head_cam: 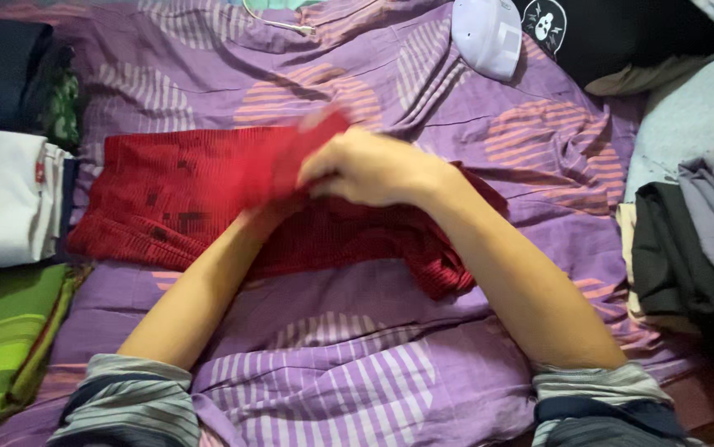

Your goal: The person folds a green cloth with a checkered pattern and then a red patterned garment by hand on a bed, placing them onto a stack of folded items.

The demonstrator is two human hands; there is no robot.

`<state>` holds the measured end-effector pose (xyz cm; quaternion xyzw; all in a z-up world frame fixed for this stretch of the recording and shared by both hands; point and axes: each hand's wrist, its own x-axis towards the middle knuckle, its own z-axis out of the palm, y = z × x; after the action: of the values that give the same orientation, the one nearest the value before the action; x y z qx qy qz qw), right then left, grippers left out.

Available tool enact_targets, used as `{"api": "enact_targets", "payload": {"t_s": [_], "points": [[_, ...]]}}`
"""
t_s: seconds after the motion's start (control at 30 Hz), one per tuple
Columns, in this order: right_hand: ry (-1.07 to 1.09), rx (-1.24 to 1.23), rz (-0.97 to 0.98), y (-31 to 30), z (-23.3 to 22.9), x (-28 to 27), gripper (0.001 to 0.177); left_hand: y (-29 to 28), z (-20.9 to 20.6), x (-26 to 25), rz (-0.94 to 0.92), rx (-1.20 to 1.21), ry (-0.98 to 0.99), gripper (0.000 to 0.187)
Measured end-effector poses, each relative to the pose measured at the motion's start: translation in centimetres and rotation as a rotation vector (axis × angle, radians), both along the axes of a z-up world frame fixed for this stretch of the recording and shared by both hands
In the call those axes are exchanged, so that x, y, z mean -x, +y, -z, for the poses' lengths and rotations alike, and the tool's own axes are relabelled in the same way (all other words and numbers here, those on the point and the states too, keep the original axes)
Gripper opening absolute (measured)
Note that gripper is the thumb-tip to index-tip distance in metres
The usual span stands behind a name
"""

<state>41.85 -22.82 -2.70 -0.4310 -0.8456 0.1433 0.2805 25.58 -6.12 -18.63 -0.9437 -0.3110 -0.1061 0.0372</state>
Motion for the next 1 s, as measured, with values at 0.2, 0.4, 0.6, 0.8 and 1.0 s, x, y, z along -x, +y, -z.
{"api": "enact_targets", "payload": {"t_s": [0.2,0.4,0.6,0.8,1.0], "points": [[0.412,0.271,0.571,0.6,1.4,-14.2,0.045,-0.8,-0.2,0.8,0.308,-0.108,-0.494,0.048],[0.694,0.646,0.967,-6.3,12.2,-29.2,0.022,-1.9,-0.8,-0.7,0.094,-0.075,-0.331,0.047],[0.921,0.718,0.865,-6.9,12.8,-30.2,0.027,-3.0,-2.1,-0.4,0.135,-0.17,-0.365,0.042],[1.043,0.644,0.695,-7.6,11.6,-28.3,0.037,-8.3,-8.8,-0.7,0.697,0.253,-0.408,0.057],[1.146,0.613,0.171,-8.0,9.6,-25.6,0.083,-14.4,-8.9,-2.9,0.894,0.284,-0.381,0.08]]}}
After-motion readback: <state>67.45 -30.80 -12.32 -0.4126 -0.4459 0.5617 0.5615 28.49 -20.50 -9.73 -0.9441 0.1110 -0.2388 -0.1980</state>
